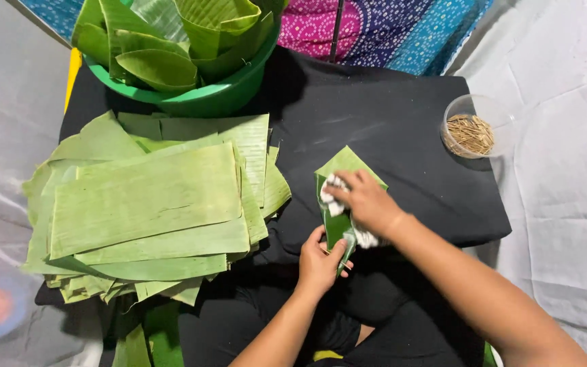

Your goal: Cleaning banana leaves with a cloth and folding them into cone shapes, then securing them with toothpicks.

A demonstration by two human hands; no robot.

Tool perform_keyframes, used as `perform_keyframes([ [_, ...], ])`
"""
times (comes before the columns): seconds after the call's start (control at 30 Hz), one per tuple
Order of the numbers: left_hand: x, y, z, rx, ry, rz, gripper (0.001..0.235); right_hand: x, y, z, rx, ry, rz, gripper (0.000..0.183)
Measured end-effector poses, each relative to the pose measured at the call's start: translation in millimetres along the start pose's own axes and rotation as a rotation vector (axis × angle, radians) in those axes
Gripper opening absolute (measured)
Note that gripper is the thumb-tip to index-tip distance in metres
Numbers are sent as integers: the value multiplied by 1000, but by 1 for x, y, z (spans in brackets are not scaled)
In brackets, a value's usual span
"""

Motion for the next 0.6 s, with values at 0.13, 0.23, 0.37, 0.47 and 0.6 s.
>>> perform_keyframes([
  [0.13, -1, 0, -3, 5, 2, 9, 52, 17, 13, -52, -129, 9, -34, 42],
  [0.23, -3, 0, -6, 3, -4, 10, 51, 12, 0, -66, 103, 259, -146, 35],
  [0.37, 0, 0, -8, -21, -17, 3, 45, 8, -73, 10, 178, 117, -332, 60],
  [0.47, -2, 1, 0, 2, -38, 18, 40, -12, -55, 59, 111, 21, -196, 53],
  [0.6, -1, -5, -1, 46, -20, -1, 38, -25, -28, 71, 62, 7, -126, 36],
])
Point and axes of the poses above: each hand's wrist, its own x-axis towards the middle knuckle, its own y-axis out of the palm, z = x × y, the point moved 3 cm from there along x, towards the middle knuckle, and after that the axes turned 1 degree about -z, right-handed, at the moved point
